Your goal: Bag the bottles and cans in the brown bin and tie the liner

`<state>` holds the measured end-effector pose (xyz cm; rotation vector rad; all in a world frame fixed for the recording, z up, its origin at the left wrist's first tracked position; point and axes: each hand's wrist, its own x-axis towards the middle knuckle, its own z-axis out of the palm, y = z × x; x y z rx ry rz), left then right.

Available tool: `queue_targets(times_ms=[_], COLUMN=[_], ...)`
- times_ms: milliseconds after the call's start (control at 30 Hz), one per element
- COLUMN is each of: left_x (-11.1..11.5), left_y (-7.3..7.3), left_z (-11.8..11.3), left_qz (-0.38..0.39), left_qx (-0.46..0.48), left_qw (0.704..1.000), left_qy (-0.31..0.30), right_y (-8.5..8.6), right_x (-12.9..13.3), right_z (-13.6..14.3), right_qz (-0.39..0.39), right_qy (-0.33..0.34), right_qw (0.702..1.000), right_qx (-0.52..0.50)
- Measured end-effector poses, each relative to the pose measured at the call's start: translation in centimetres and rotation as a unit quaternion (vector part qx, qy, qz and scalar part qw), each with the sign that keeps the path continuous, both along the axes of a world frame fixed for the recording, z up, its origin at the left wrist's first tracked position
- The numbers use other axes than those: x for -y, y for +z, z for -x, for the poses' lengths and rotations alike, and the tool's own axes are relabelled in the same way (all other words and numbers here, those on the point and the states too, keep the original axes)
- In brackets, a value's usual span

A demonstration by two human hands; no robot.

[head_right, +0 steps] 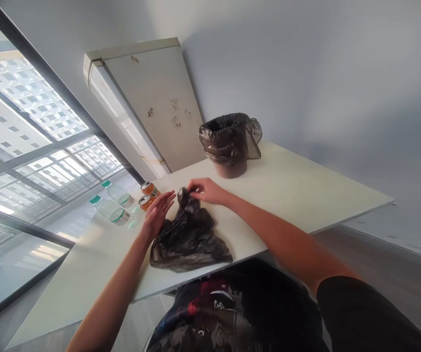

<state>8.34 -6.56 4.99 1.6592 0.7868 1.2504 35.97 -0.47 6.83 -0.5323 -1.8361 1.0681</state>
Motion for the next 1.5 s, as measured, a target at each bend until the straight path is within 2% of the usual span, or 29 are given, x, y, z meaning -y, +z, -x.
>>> queue_targets(times_ms=[67,133,233,333,467,567,633,733,800,867,900,967,1033,1100,1200,1333,1400,1500], left_x=[0.1,0.4,1.0,1.7,2.1,2.1,2.0,1.9,1.7,1.3,1.1,0.8,0.6,0.8,1.4,2.0,2.0,1.8], left_y=[-0.2,-0.7,-1.6,-2.0,-1.4,-0.7,-0.3,-0.1,-0.4,-0.8,-1.1,-1.4,-1.4,-1.2,-1.0,-1.2,-1.3,-1.2], left_z=[-0.4,-0.9,-1.8,-2.5,-2.4,-2.1,-1.9,-1.7,-1.5,-1.4,-1.3,-1.3,-1.3,-1.5,-2.1,-2.9,-2.8,-2.3], left_qz=[0.014,0.037,0.081,0.123,0.167,0.184,0.174,0.149,0.134,0.116,0.104,0.091,0.099,0.120,0.123,0.174,0.205,0.240], left_qx=[0.002,-0.040,-0.148,-0.217,-0.181,-0.129,-0.123,-0.152,-0.153,-0.099,-0.055,0.033,0.077,0.076,0.024,-0.092,-0.124,-0.146], left_qw=[0.999,0.996,0.980,0.961,0.951,0.945,0.943,0.936,0.944,0.968,0.979,0.988,0.985,0.981,0.977,0.946,0.938,0.930], left_qy=[-0.036,-0.074,-0.101,-0.119,-0.189,-0.238,-0.257,-0.281,-0.260,-0.202,-0.168,-0.123,-0.116,-0.133,-0.174,-0.257,-0.248,-0.236], right_y=[-0.5,-1.3,-2.4,-2.7,-1.7,-0.7,-0.2,0.3,0.4,0.4,0.3,0.2,-0.1,-0.5,-1.4,-2.4,-2.6,-2.2], right_x=[1.1,1.9,2.5,2.5,2.1,1.6,1.1,0.0,-0.8,-1.3,-1.4,-1.3,-0.8,0.0,1.5,2.8,2.9,2.4], right_z=[0.9,1.9,3.1,3.1,2.3,1.7,1.4,0.6,0.0,-0.5,-0.6,-0.5,0.0,0.8,2.1,3.0,3.1,2.8], right_qz=[-0.086,-0.134,-0.157,-0.134,-0.059,0.045,0.107,0.161,0.194,0.224,0.231,0.215,0.145,0.037,-0.077,-0.096,-0.083,-0.049], right_qy=[0.087,0.118,0.136,0.144,0.099,0.082,0.039,-0.065,-0.130,-0.168,-0.173,-0.156,-0.113,-0.054,0.044,0.139,0.150,0.105], right_qw=[0.988,0.978,0.975,0.978,0.993,0.990,0.972,0.923,0.886,0.866,0.869,0.902,0.956,0.993,0.995,0.983,0.983,0.993], right_qx=[0.090,0.108,0.083,0.070,0.022,-0.102,-0.206,-0.343,-0.401,-0.415,-0.401,-0.339,-0.227,-0.097,0.036,0.071,0.059,0.008])
